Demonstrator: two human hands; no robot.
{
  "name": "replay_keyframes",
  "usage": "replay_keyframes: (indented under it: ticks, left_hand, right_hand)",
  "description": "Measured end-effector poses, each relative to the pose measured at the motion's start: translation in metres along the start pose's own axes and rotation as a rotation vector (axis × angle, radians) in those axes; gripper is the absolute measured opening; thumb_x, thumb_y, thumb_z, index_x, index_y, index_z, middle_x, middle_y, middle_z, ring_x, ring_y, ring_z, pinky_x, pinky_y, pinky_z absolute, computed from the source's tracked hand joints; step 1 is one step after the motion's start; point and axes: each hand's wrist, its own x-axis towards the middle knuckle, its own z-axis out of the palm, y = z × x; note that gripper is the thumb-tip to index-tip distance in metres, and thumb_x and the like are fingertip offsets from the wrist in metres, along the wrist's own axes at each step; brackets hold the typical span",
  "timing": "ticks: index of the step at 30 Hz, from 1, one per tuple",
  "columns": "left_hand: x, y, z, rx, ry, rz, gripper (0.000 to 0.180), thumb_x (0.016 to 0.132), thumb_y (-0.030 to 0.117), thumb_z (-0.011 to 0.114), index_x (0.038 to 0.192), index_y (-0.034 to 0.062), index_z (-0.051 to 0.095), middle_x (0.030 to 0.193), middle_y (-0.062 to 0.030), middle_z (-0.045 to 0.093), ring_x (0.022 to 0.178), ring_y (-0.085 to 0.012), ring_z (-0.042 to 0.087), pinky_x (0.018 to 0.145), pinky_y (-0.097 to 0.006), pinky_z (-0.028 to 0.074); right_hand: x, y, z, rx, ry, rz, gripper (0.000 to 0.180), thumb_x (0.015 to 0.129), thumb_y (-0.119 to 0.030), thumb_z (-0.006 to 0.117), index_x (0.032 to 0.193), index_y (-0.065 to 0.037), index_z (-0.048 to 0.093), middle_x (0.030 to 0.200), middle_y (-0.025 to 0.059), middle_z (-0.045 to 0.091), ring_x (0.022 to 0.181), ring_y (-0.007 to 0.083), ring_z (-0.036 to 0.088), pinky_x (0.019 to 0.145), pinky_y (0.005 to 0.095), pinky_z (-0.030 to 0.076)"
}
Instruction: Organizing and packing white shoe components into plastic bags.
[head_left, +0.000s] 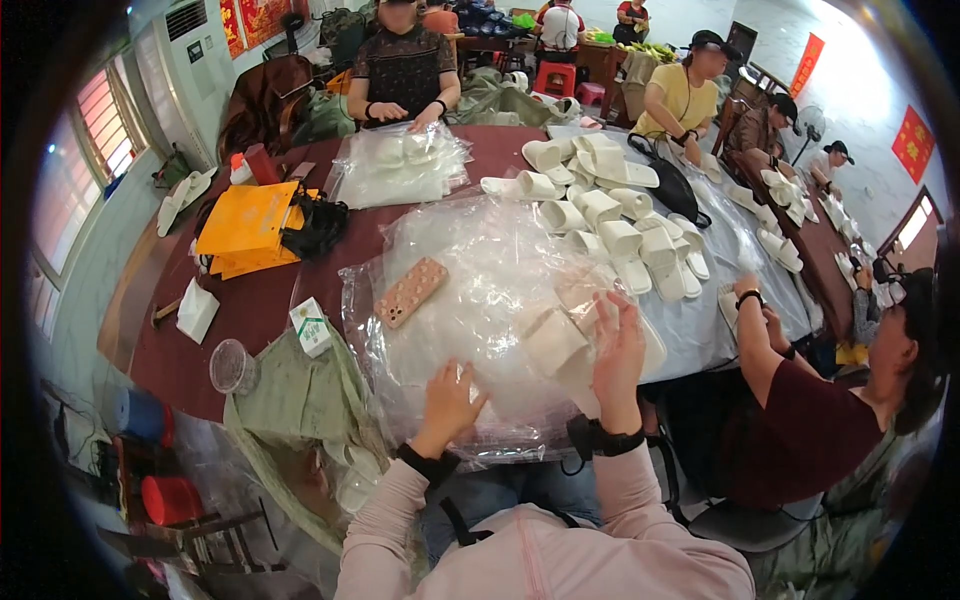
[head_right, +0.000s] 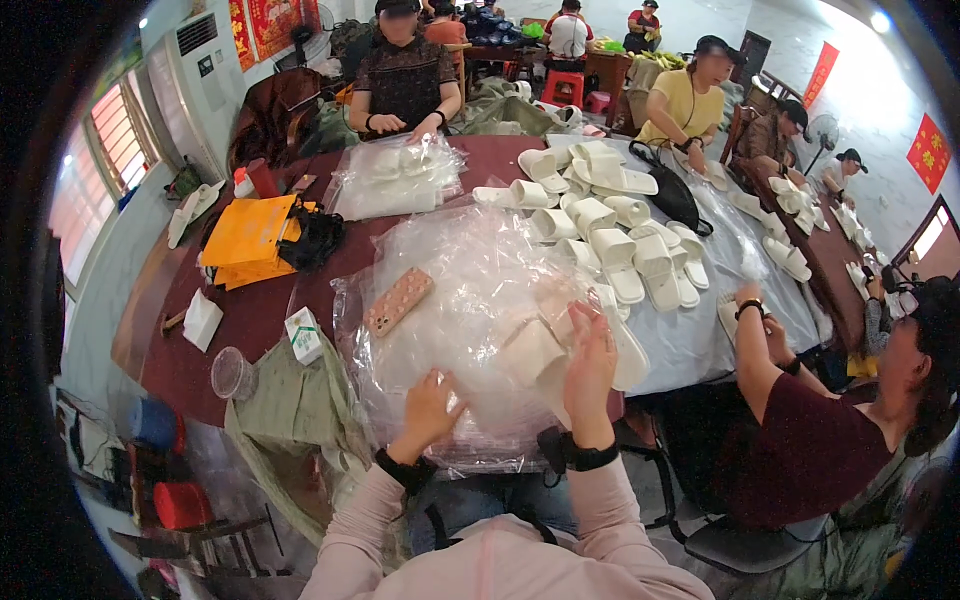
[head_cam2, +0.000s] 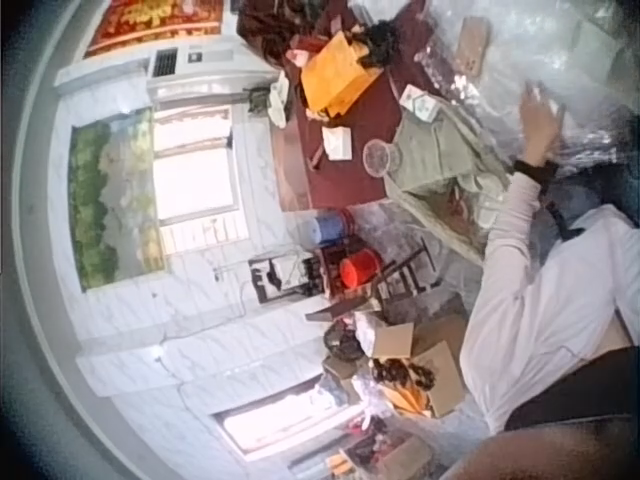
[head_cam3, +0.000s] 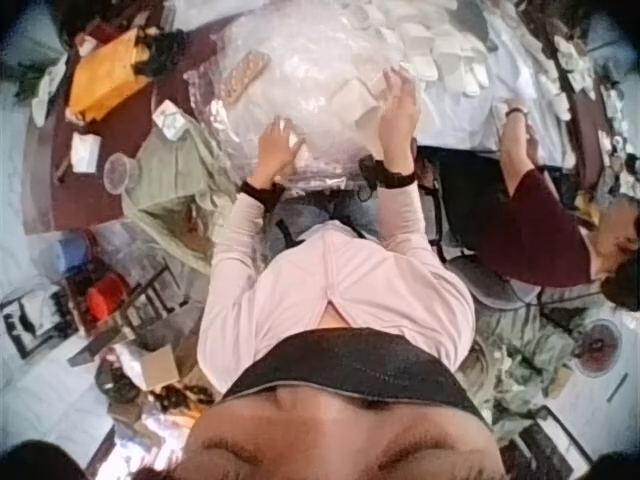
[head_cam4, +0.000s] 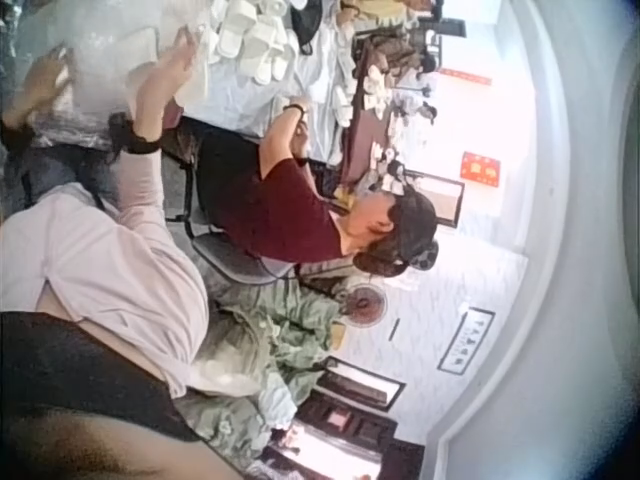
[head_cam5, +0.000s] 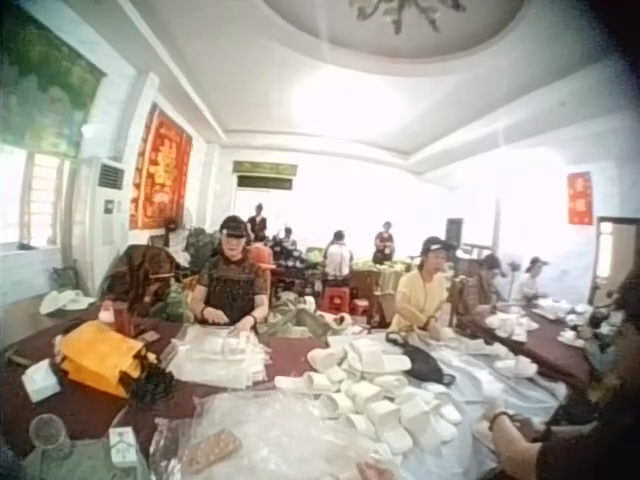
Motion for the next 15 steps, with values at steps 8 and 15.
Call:
replay_keyframes:
  ticks: [8,15]
  left_hand:
    - [0.094,-0.087,-0.026,0.212,0.164,-0.051,0.053,0.086,0.036,0.055,0.137,0.0230,0.046,0.143,-0.0215,0.034,0.133,-0.0414,0.028,0.108,-0.057,0.016]
    - [0.119,-0.078,-0.023,0.288,-0.185,-0.166,0.055,0.090,0.046,0.047,0.142,0.0301,0.036,0.149,-0.0310,0.014,0.139,-0.0483,0.007,0.107,-0.063,-0.004]
  right_hand:
    - [-0.020,0.002,-0.035,0.229,0.077,0.132,0.049,0.100,-0.042,0.034,0.130,-0.004,0.042,0.143,0.0049,0.035,0.133,0.0269,0.033,0.109,0.0428,0.023]
    - [-0.011,0.029,-0.060,0.595,0.188,0.182,0.039,0.100,-0.040,0.035,0.131,-0.017,0.044,0.142,-0.0085,0.036,0.137,0.0298,0.025,0.108,0.0555,0.019]
